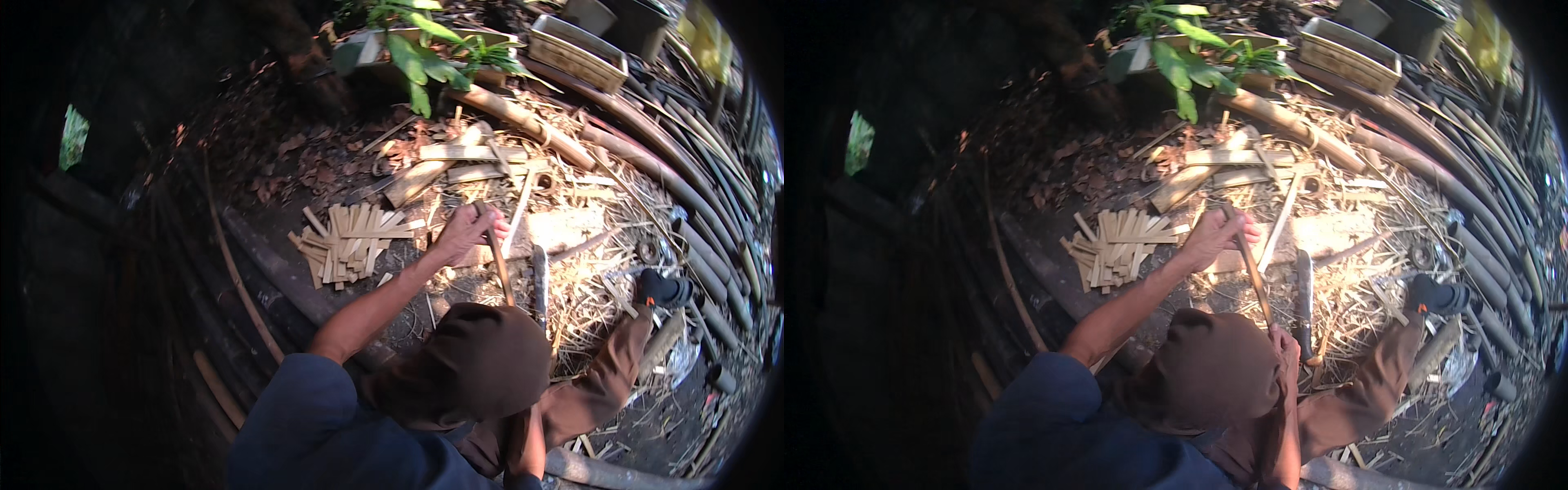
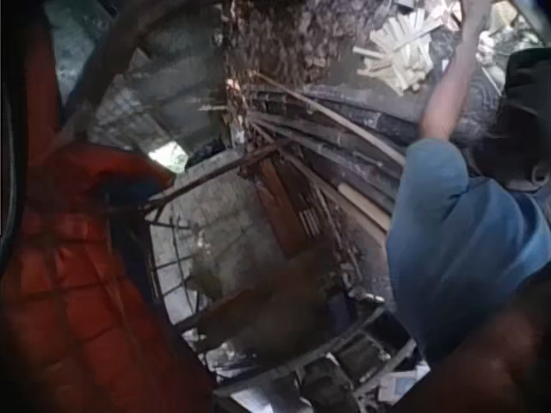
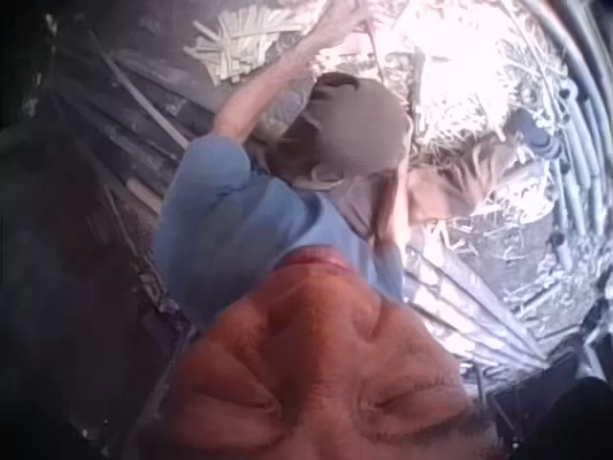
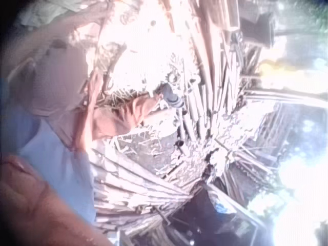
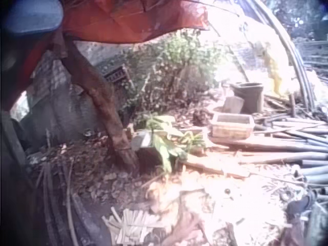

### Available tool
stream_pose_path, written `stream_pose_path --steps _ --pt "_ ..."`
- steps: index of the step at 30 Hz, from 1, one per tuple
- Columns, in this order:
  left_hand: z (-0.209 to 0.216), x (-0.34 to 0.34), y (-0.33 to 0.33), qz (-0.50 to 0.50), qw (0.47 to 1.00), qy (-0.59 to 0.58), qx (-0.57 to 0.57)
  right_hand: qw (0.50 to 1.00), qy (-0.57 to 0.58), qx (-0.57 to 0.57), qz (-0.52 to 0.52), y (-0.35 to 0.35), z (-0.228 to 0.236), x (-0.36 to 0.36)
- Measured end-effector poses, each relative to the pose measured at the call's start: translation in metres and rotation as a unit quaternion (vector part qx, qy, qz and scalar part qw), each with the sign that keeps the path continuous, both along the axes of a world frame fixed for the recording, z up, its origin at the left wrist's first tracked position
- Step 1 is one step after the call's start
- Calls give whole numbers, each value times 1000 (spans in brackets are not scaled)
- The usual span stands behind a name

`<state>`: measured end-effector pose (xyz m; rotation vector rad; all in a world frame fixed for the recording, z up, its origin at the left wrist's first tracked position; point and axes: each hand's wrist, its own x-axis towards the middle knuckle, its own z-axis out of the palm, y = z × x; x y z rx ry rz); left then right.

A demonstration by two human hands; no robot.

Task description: The person sits on the ground and uses a machete to split bamboo pieces into thin strips. They repeatedly position the bamboo, strike it with the machete, and gather the resulting strips into a pile.

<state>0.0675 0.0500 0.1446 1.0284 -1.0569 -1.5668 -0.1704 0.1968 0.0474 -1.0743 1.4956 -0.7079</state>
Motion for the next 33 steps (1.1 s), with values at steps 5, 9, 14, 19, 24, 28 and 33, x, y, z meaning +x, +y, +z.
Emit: stream_pose_path --steps 5,9,14,19,24,28,33 --pt "-33 36 70 113 987 80 80 997 61 -37 -7 26 19 -12" --pt "-36 40 109 111 993 -4 -46 995 91 -45 4 33 26 -26" --pt "-29 44 106 159 946 -245 -140 996 90 -28 2 31 31 -37" --pt "-39 31 94 357 859 -303 -205 997 74 -8 -19 45 33 -27" --pt "-44 63 96 322 843 -369 -224 998 16 43 -36 67 23 9" --pt "-48 45 76 303 937 -118 -125 993 -54 84 -60 74 11 30" --pt "-58 -34 68 193 909 -311 -200 974 -159 70 -143 57 -10 20"
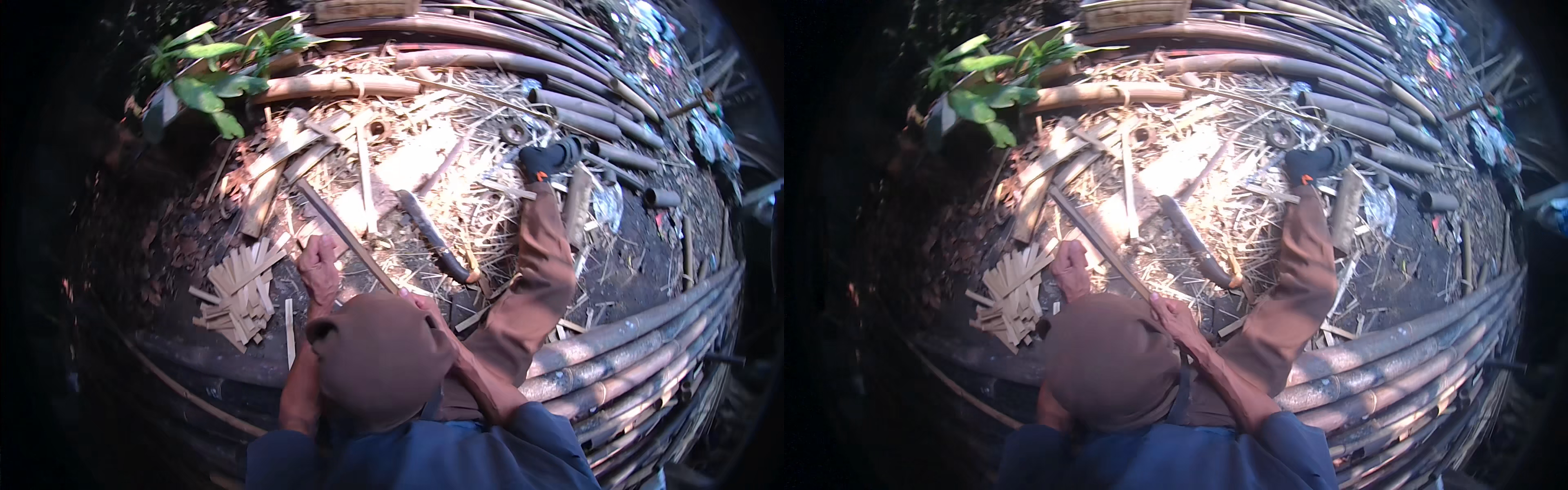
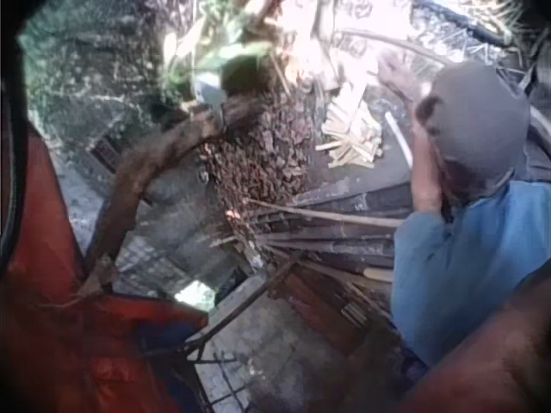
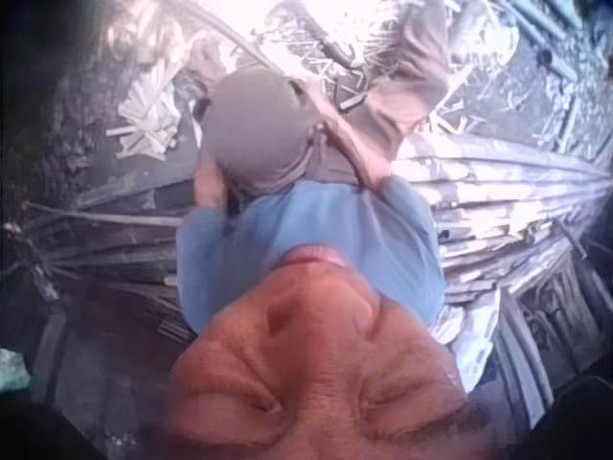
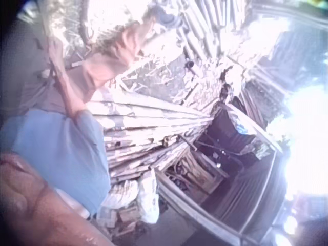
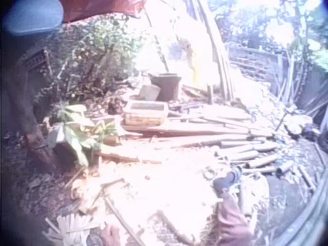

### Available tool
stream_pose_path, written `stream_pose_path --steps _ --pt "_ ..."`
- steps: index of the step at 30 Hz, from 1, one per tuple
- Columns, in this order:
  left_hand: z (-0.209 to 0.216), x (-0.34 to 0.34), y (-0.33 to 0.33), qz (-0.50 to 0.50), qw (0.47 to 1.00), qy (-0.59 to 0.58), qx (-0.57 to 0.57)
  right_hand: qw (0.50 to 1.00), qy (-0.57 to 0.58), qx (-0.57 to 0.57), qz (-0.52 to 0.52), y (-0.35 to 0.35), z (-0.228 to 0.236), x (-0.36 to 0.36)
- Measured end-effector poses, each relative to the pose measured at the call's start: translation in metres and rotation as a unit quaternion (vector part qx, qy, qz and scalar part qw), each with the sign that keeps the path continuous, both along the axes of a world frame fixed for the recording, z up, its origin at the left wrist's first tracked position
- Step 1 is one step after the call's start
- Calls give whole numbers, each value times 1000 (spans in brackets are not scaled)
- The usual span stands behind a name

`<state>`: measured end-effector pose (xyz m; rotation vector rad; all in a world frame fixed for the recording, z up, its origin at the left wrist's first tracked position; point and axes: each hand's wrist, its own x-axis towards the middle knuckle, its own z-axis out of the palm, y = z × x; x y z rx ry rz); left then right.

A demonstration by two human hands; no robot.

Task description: The person sits on the ground and uses a machete to split bamboo pieces into thin strips. They repeatedly position the bamboo, strike it with the machete, and gather the resulting strips into a pile.

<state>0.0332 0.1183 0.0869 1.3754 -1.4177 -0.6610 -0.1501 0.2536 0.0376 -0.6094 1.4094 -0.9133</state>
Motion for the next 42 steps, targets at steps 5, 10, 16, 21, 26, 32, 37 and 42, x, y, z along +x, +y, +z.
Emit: stream_pose_path --steps 5,10,16,21,26,32,37,42 --pt "-12 24 21 0 997 19 70 939 59 -140 -308 -13 60 -98" --pt "-62 43 -19 -273 928 92 238 745 476 -110 -455 162 116 -237" --pt "-68 -5 0 -359 903 -25 236 614 645 211 -404 383 57 -265" --pt "-56 -32 3 -427 870 -89 229 627 591 368 -350 412 32 -275" --pt "-76 -9 1 -412 882 -103 207 489 767 309 -278 423 7 -320" --pt "-85 35 2 -314 919 -155 180 621 718 -42 -313 193 107 -285" --pt "-63 46 -21 -324 894 -306 46 849 447 -239 -151 3 83 -158" --pt "-87 31 -41 -252 947 -163 116 814 552 -101 148 -48 -82 -100"
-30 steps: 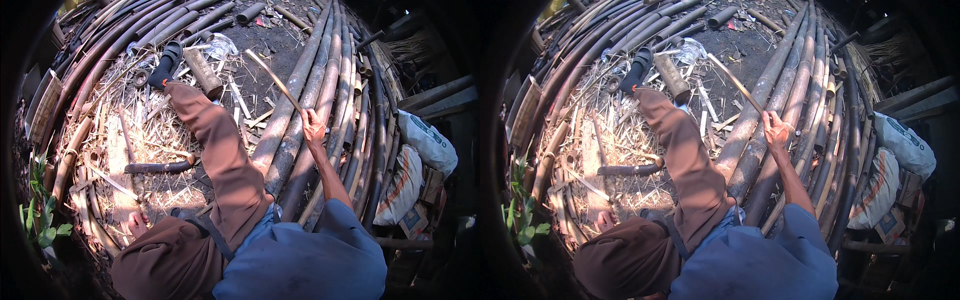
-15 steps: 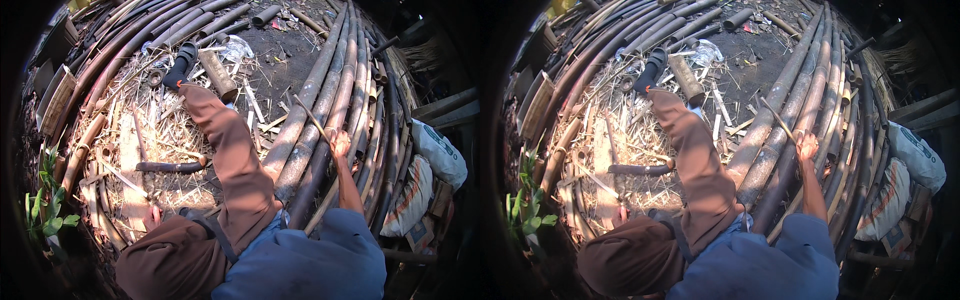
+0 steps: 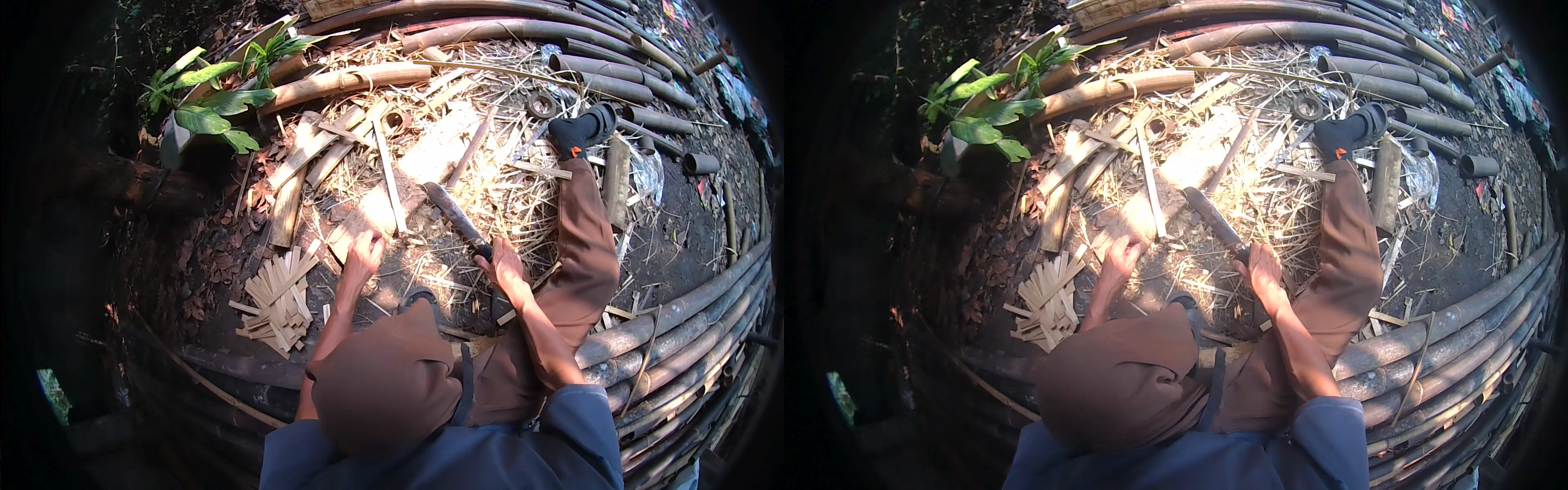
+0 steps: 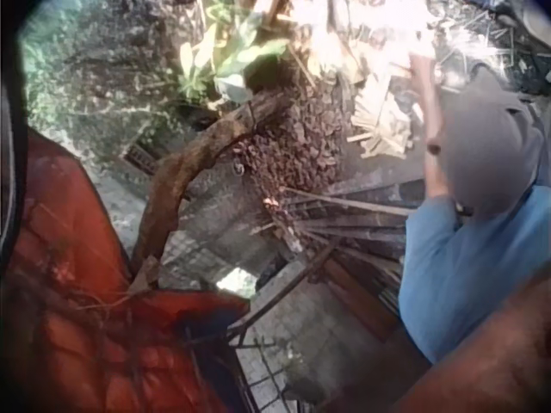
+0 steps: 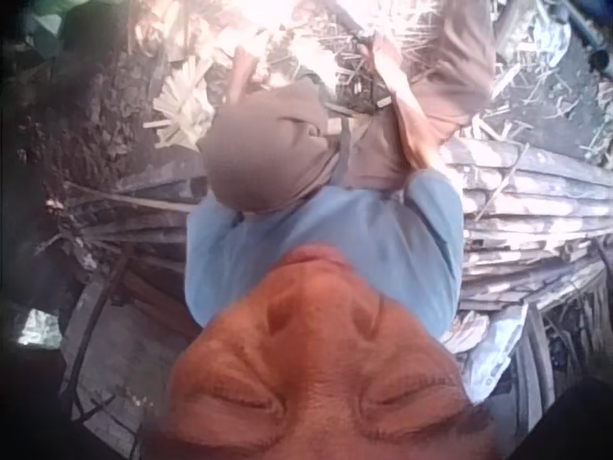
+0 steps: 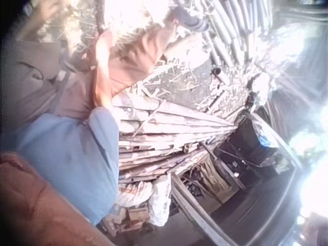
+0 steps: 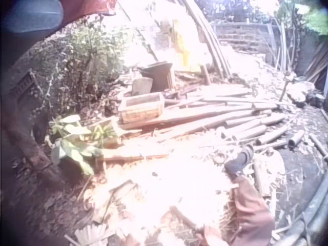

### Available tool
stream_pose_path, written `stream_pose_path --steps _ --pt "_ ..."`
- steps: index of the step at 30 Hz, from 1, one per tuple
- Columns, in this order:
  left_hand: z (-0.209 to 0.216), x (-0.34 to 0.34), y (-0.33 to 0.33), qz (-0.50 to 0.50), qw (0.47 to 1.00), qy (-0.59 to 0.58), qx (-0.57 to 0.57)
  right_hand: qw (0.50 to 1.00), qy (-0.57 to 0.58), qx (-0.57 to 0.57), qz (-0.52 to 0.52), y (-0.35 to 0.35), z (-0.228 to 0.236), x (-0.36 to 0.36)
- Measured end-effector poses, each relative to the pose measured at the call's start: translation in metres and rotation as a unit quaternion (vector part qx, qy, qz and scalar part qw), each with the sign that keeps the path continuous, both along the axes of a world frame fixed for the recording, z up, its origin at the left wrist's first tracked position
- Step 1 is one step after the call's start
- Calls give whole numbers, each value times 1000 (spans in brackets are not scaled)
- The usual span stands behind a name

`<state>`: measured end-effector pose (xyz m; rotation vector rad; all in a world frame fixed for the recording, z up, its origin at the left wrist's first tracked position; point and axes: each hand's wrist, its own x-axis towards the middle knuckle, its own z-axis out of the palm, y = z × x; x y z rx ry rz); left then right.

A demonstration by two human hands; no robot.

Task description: The person sits on the ground and uses a machete to split bamboo pieces into thin strips. They repeatedly position the bamboo, strike it with the machete, and gather the resulting strips into a pile.

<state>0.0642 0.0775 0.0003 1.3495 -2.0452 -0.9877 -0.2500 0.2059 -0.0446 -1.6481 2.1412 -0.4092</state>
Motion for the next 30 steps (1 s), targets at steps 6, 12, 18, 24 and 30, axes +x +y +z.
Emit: stream_pose_path --steps 6,12,18,24,30 --pt "-64 -30 -64 107 987 -69 -102 998 46 46 -9 0 -50 2" --pt "-100 -63 -150 225 961 -140 -81 980 -159 103 -63 1 -33 8" --pt "-85 -59 -147 262 915 235 199 955 -276 68 -86 -3 22 35" --pt "10 -36 -116 217 888 397 82 932 -322 132 -102 -13 54 53" --pt "33 -42 -102 258 845 467 13 899 -388 143 -140 -14 90 73"
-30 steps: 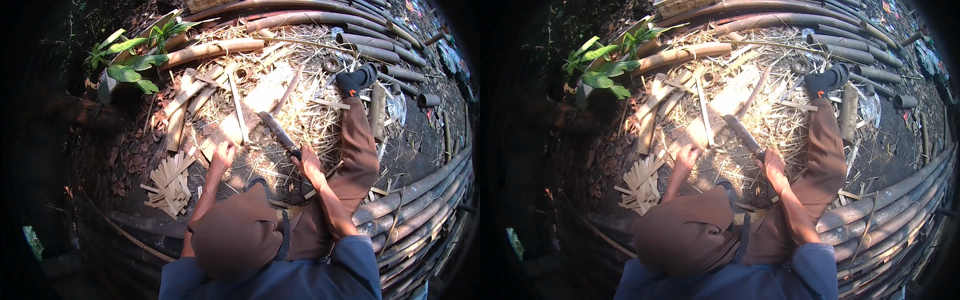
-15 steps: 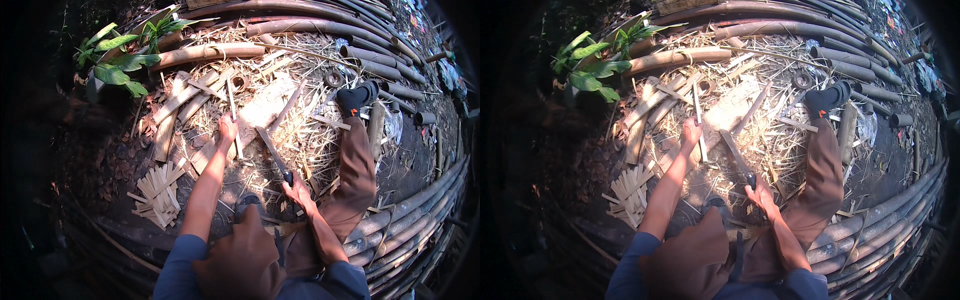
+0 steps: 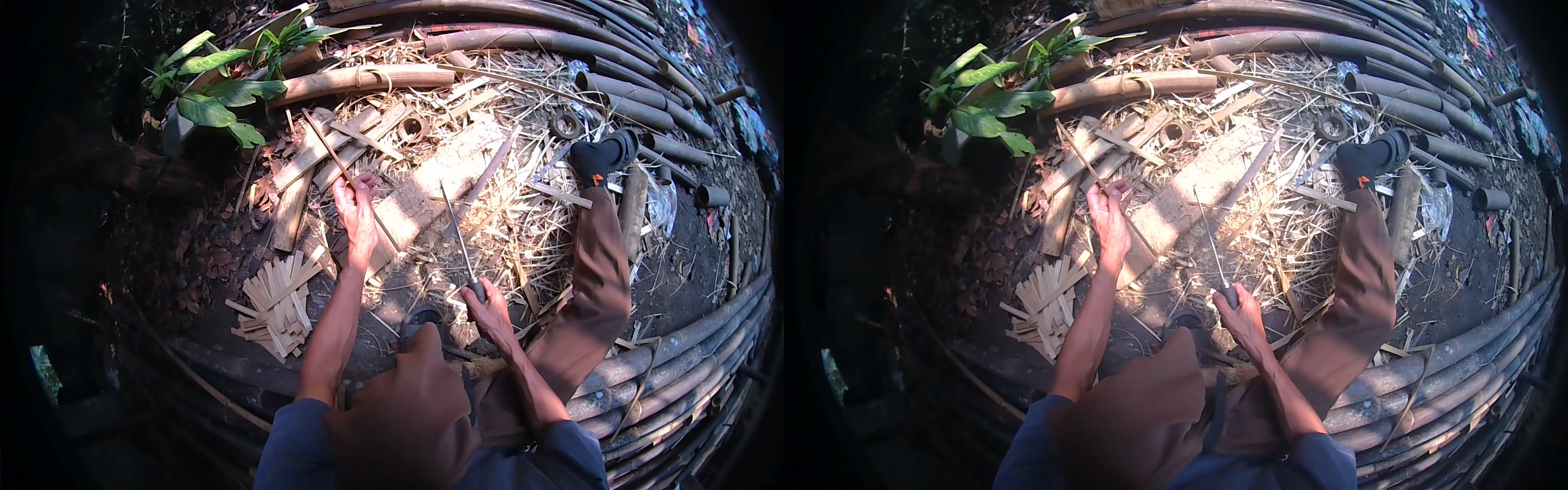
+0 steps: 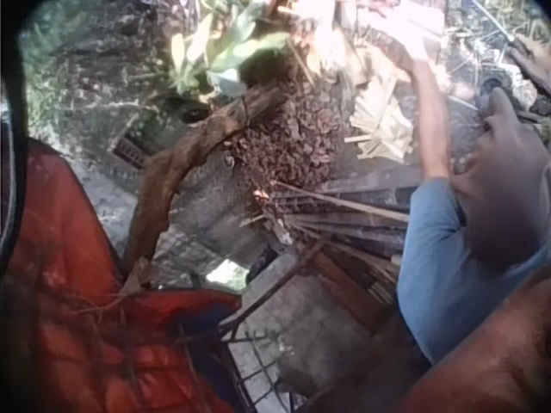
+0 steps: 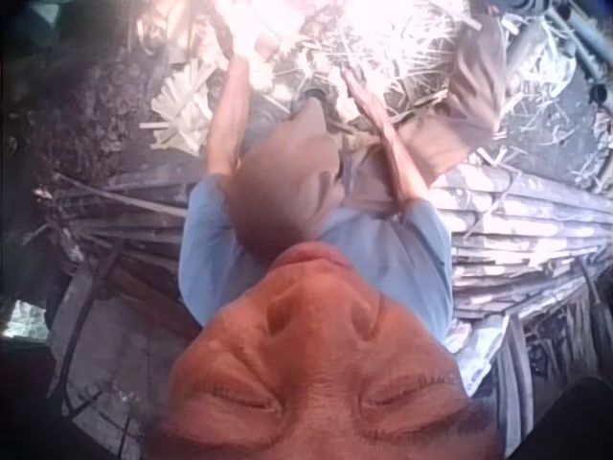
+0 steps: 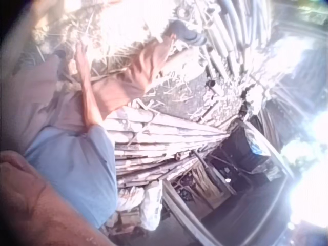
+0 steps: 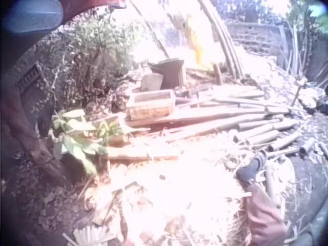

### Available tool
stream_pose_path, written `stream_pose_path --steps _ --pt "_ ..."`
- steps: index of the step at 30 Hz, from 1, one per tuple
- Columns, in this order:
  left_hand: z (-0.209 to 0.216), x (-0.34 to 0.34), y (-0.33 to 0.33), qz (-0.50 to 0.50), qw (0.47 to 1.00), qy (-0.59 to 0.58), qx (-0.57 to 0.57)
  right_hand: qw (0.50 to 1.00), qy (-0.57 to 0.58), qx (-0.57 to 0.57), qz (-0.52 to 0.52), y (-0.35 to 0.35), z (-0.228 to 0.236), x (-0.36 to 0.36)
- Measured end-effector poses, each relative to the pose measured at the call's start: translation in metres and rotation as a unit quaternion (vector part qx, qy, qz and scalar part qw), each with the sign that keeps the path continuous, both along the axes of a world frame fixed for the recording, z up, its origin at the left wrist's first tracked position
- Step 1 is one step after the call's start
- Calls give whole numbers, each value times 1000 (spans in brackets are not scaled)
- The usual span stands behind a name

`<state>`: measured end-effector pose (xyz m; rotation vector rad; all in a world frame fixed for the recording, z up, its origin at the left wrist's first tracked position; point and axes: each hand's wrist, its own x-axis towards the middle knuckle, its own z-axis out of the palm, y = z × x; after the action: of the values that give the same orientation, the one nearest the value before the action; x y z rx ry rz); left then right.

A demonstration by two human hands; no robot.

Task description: The person sits on the ground and uses a machete to split bamboo pieces into thin strips. They repeatedly position the bamboo, strike it with the machete, and gather the resulting strips into a pile.

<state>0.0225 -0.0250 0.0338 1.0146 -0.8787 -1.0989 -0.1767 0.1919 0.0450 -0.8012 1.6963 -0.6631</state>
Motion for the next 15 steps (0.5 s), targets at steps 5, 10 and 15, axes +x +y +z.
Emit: stream_pose_path --steps 5,10,15 --pt "-4 7 0 -58 995 -62 -56 986 101 -132 21 -2 19 6" --pt "-3 -10 -1 -66 992 -4 -103 972 170 -140 86 -13 -20 15" --pt "56 15 9 95 983 -44 -152 991 92 -87 45 -4 -3 32"
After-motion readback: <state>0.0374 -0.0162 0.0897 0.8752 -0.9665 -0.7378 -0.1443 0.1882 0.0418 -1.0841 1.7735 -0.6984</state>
